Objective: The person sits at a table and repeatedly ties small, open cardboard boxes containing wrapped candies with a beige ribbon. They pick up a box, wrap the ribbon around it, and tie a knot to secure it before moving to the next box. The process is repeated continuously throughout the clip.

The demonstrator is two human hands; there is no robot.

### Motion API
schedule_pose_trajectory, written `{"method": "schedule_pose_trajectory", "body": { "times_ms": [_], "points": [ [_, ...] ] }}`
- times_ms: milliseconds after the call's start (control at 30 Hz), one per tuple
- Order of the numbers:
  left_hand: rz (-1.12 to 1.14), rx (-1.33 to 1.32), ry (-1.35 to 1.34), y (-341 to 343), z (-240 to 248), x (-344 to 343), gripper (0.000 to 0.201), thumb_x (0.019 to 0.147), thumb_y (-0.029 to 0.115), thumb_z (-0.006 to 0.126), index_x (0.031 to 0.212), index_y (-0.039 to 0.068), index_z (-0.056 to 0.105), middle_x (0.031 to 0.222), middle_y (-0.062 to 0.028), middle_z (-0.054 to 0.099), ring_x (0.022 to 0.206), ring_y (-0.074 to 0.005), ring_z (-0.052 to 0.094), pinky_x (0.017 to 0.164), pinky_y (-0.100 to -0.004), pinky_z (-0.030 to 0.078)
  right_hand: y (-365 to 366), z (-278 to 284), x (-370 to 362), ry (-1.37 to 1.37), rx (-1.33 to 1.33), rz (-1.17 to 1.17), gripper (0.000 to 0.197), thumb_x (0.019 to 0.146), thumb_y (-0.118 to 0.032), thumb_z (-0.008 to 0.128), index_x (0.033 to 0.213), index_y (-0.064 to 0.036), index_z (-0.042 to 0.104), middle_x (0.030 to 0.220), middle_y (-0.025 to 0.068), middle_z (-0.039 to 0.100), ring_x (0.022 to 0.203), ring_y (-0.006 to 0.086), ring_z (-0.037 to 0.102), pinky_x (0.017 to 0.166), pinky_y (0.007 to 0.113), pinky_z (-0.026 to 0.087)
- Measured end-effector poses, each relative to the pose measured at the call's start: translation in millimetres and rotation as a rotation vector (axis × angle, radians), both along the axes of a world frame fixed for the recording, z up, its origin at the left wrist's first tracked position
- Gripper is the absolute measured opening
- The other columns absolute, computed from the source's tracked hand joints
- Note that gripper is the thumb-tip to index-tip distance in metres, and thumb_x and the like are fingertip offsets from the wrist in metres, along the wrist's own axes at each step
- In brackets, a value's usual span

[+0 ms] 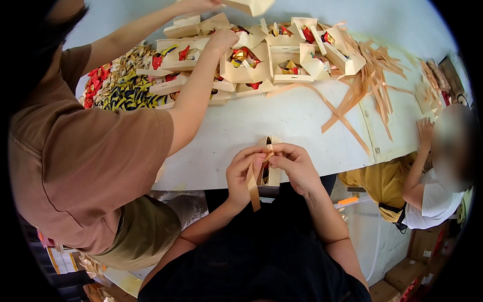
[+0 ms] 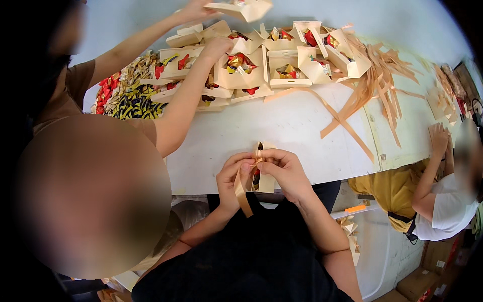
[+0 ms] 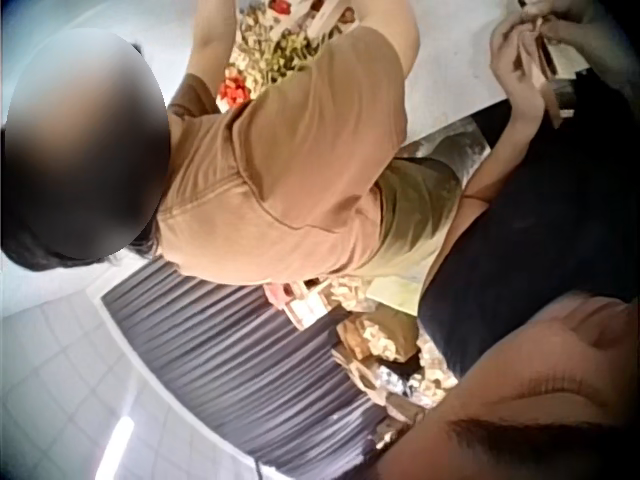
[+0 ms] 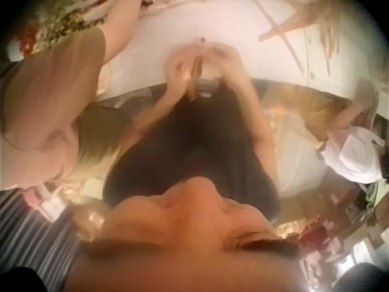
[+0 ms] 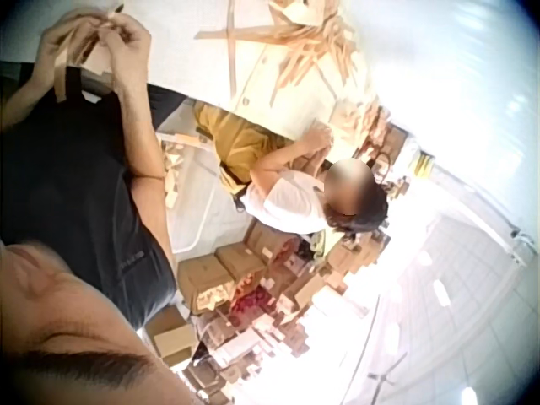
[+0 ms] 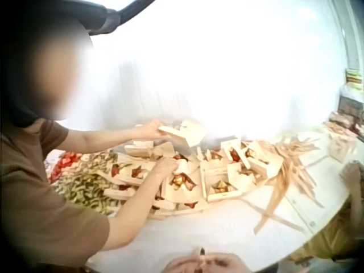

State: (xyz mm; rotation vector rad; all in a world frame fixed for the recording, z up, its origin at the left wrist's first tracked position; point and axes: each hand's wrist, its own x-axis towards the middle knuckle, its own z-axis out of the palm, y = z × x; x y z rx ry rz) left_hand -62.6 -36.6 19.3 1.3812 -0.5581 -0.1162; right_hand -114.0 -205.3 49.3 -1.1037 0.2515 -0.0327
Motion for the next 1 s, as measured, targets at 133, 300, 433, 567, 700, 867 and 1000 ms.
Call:
{"method": "schedule_pose_trajectory", "body": {
  "times_ms": [133, 300, 433, 567, 700, 867, 1000],
  "points": [
    [-0.027, 0.084, -0.063, 2.6, 5.0, 2.6, 0.035, 0.117, 0.022, 0.056, 0.121, -0.006, 0.077, 0.138, -0.0185, 0.069, 0.121, -0.0218, 0.069, 0.102, -0.0334, 0.055, 9.1, -14.7, 0.7, -0.044, 0.153, -0.114, 0.016, 0.112, -0.022, 0.068, 0.112, -0.0064, 0.073, 0.101, 0.0008, 0.073, 0.091, 0.0079, 0.059, 0.077, 0.025, 0.046],
    [-0.023, -0.091, 0.306, 2.9, -4.7, 0.4, 0.056, 0.121, 0.037, 0.043, 0.117, -0.009, 0.073, 0.133, -0.0216, 0.071, 0.12, -0.0267, 0.072, 0.103, -0.0407, 0.059, 28.6, -27.2, 3.5, -0.351, 0.537, -0.293, 0.025, 0.119, -0.036, 0.053, 0.108, -0.0143, 0.06, 0.084, -0.0035, 0.057, 0.079, 0.0078, 0.045, 0.068, 0.024, 0.035],
    [0.044, -0.151, 0.393, 24.1, -25.1, 18.7, 0.057, 0.121, 0.041, 0.042, 0.106, -0.007, 0.069, 0.118, -0.0201, 0.076, 0.108, -0.0283, 0.076, 0.099, -0.042, 0.062, -5.7, -38.4, -0.9, -0.33, 0.531, -0.415, 0.035, 0.12, -0.041, 0.046, 0.099, -0.0147, 0.053, 0.071, -0.006, 0.031, 0.066, 0.0081, 0.028, 0.061, 0.028, 0.025],
    [0.05, -0.068, 0.542, 33.4, -29.6, 28.2, 0.041, 0.12, 0.031, 0.049, 0.112, -0.004, 0.068, 0.114, -0.0151, 0.075, 0.107, -0.0246, 0.075, 0.099, -0.0397, 0.061, -13.9, -53.8, -5.1, -0.16, 0.259, -0.384, 0.033, 0.12, -0.033, 0.05, 0.097, -0.0113, 0.058, 0.073, -0.0065, 0.042, 0.068, 0.0059, 0.035, 0.064, 0.024, 0.03],
    [0.272, 0.033, 0.195, 55.0, -34.2, 43.8, 0.027, 0.114, 0.018, 0.059, 0.133, -0.001, 0.061, 0.126, -0.0153, 0.068, 0.122, -0.0281, 0.067, 0.108, -0.0421, 0.056, -35.1, -43.3, -26.6, -0.164, -0.381, -0.182, 0.028, 0.118, -0.03, 0.054, 0.104, -0.0084, 0.065, 0.091, -0.0001, 0.064, 0.079, 0.0074, 0.053, 0.069, 0.024, 0.038],
    [0.867, 0.532, -0.663, 44.4, 14.7, 26.6, 0.062, 0.099, -0.001, 0.071, 0.157, -0.001, 0.048, 0.149, -0.0194, 0.058, 0.145, -0.0368, 0.053, 0.119, -0.045, 0.045, -46.1, -15.9, -46.8, -0.392, -0.531, -0.785, 0.028, 0.101, -0.029, 0.076, 0.117, -0.0062, 0.073, 0.123, 0.0069, 0.075, 0.13, 0.0204, 0.059, 0.115, 0.044, 0.039],
    [0.318, 0.581, -0.688, 26.0, 11.5, 14.4, 0.046, 0.097, -0.001, 0.073, 0.142, 0.0, 0.063, 0.145, -0.0197, 0.061, 0.135, -0.0384, 0.058, 0.113, -0.0443, 0.048, -31.0, 12.1, -42.7, -0.405, -1.277, -0.791, 0.032, 0.092, -0.023, 0.083, 0.119, -0.0091, 0.074, 0.124, 0.0094, 0.074, 0.134, 0.0283, 0.061, 0.123, 0.052, 0.033]
  ]
}}
